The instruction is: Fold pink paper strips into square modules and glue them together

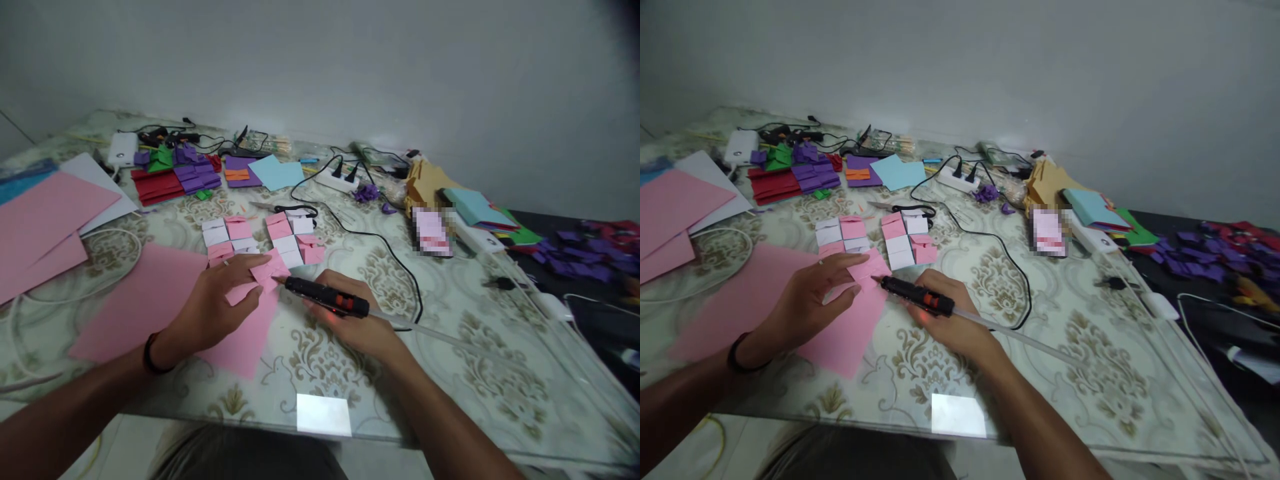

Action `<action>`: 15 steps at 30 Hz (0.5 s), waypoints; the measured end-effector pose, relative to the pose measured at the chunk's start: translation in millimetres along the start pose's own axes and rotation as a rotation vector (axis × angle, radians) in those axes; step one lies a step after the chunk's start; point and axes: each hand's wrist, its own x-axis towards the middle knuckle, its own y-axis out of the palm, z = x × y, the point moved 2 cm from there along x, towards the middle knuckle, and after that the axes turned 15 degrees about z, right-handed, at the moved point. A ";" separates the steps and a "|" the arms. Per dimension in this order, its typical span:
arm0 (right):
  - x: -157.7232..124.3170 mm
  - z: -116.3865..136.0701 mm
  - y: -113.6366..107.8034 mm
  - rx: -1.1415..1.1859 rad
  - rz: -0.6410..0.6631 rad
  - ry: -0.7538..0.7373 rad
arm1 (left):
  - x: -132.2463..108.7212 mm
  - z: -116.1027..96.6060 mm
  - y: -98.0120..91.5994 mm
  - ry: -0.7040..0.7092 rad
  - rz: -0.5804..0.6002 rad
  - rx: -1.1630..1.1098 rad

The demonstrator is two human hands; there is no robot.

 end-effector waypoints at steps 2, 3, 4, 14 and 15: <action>-1.1 -0.6 -1.6 0.031 0.022 -0.006 | -0.2 0.7 0.1 -0.008 0.002 -0.010; -1.8 -2.3 -3.8 0.039 0.016 0.016 | -0.2 1.0 0.1 -0.013 0.002 -0.025; -2.5 -5.0 -7.0 0.038 -0.008 0.056 | -0.3 1.2 0.1 -0.018 0.001 -0.042; 2.9 -59.2 -45.0 -0.364 -0.090 0.324 | -0.6 -0.6 0.8 -0.006 0.032 -0.155; 3.1 -66.0 -46.4 -0.399 -0.065 0.367 | -0.7 -0.5 0.9 -0.003 0.037 -0.154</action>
